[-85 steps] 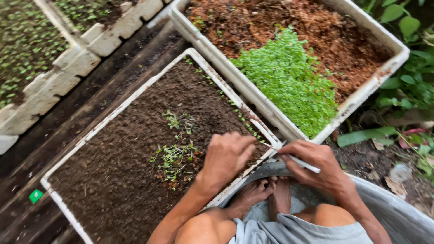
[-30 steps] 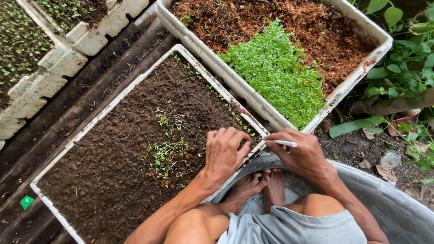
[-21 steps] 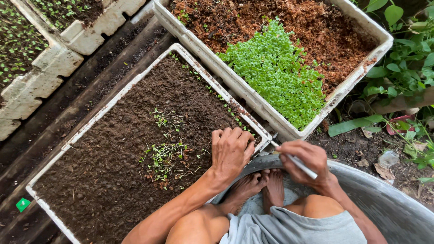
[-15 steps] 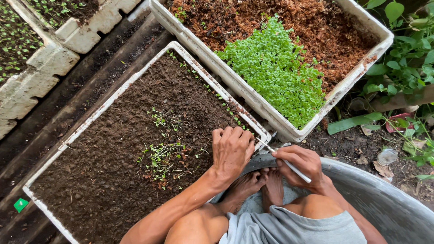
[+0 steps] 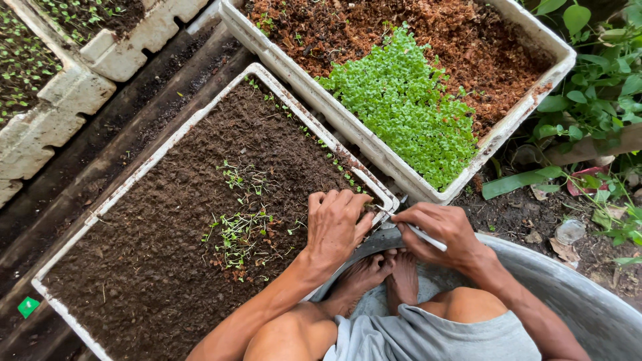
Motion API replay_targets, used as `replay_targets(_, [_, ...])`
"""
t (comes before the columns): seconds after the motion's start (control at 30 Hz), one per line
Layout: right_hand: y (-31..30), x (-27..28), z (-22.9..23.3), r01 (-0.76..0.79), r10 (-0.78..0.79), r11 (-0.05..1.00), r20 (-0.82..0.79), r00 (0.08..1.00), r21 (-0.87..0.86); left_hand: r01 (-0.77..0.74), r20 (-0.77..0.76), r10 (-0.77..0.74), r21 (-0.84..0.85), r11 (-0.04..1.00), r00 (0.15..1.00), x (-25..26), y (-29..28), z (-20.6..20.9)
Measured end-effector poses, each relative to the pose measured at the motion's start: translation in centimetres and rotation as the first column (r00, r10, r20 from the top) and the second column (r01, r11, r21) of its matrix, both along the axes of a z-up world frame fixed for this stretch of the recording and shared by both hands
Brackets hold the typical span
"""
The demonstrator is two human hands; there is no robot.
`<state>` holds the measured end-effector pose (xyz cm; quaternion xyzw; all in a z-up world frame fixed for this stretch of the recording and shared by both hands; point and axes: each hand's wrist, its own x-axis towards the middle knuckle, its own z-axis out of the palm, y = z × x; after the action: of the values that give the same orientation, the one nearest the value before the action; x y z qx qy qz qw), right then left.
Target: The person uses a small tool to transplant seedlings from one tray to another, handling the small plants by hand.
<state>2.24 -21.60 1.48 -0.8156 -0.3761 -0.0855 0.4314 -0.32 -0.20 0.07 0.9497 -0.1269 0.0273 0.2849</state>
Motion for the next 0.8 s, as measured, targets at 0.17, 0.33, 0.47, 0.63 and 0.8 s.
replay_targets(0.17, [0.8, 2.8, 3.5, -0.157, 0.114, 0.949, -0.165, 0.980, -0.274, -0.001, 0.023, 0.001, -0.022, 1.000, 1.000, 0.0, 0.8, 0.9])
replay_targets(0.33, [1.5, 4.7, 5.3, -0.340, 0.197, 0.838, -0.345, 0.918, -0.427, -0.011, 0.024, 0.011, -0.003, 1.000, 1.000, -0.4, 1.3, 1.0])
replay_targets(0.47, [1.6, 5.3, 4.7, -0.382, 0.177, 0.792, -0.420, 0.890, -0.477, 0.021, 0.001, -0.021, 0.002, 1.000, 1.000, -0.7, 1.4, 0.4])
replay_targets(0.63, [1.3, 5.4, 4.9, -0.381, 0.169, 0.784, -0.422, 0.891, -0.490, 0.038, 0.008, -0.038, -0.020, 0.999, 0.999, -0.8, 1.5, 0.0])
replay_targets(0.8, [0.0, 5.5, 5.4, -0.282, 0.062, 0.905, -0.557, 0.828, -0.317, 0.044, 0.011, -0.044, -0.018, 0.999, 0.999, -0.8, 1.5, -0.1])
